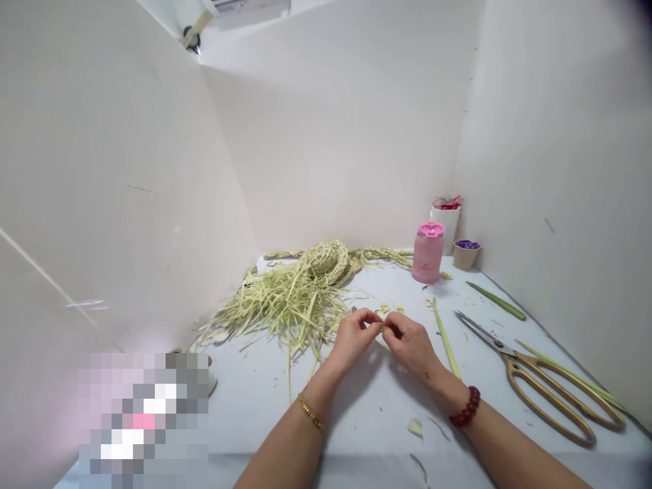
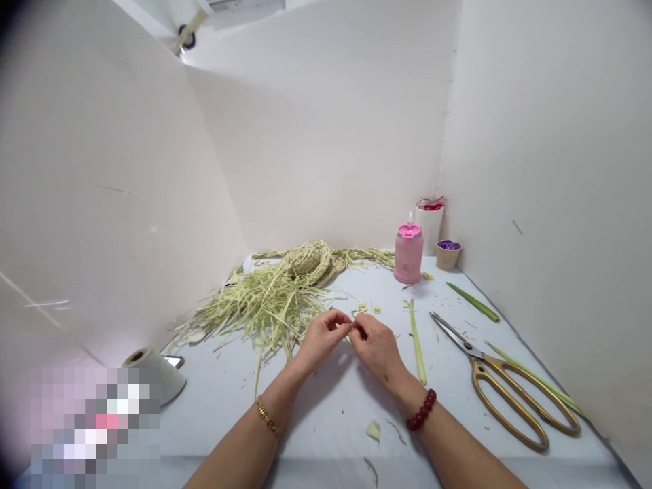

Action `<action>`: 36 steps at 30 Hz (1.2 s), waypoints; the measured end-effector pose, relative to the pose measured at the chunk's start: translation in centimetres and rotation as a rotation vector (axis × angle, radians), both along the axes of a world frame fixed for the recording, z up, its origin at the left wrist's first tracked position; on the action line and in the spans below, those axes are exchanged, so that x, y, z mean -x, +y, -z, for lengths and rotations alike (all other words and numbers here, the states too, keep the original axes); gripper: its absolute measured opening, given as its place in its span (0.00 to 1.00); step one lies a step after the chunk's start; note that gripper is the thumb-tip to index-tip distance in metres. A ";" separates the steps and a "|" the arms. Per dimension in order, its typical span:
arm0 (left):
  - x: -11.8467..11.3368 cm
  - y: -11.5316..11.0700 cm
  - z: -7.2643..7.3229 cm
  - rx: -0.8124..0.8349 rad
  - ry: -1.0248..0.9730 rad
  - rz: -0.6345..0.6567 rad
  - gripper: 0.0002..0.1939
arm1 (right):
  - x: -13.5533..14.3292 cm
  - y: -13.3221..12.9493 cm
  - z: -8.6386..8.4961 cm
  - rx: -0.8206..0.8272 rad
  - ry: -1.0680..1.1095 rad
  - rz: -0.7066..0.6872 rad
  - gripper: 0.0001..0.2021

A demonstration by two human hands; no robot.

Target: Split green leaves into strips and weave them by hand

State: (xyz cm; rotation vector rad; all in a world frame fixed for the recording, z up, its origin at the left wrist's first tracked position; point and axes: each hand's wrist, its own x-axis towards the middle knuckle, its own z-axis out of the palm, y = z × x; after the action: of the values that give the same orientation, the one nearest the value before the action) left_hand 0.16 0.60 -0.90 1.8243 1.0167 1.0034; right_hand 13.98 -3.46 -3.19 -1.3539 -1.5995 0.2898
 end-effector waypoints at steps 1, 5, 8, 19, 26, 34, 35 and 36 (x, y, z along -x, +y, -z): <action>0.0 -0.1 -0.1 -0.023 0.023 -0.010 0.05 | 0.0 0.0 0.0 0.002 -0.008 -0.001 0.07; 0.0 -0.5 -0.4 -0.080 0.043 -0.043 0.03 | -0.2 0.0 -0.4 0.056 0.047 -0.040 0.08; -0.1 -0.5 -0.5 -0.076 -0.015 -0.026 0.03 | -0.4 0.1 -0.6 0.144 0.186 -0.095 0.10; 0.0 0.4 0.5 -0.026 -0.111 0.038 0.04 | -0.6 0.8 -0.4 0.285 0.492 -0.235 0.10; 0.2 0.1 -0.4 0.206 -0.245 0.111 0.08 | -0.7 0.2 -1.6 0.462 0.632 -0.276 0.12; 0.5 0.0 -1.0 0.367 -0.229 0.130 0.12 | -0.9 -0.3 -2.2 0.504 0.688 -0.374 0.13; 0.5 0.1 -0.9 0.371 -0.230 0.135 0.12 | -0.9 -0.3 -2.2 0.503 0.686 -0.374 0.13; 0.5 0.1 -0.9 0.373 -0.230 0.138 0.12 | -0.9 -0.3 -2.3 0.503 0.682 -0.371 0.13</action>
State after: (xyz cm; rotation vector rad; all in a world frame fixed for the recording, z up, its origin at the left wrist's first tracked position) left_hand -0.37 0.73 -0.01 1.4177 0.8585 0.8511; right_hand 14.86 -3.77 -0.94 -1.1148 -1.2066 1.3014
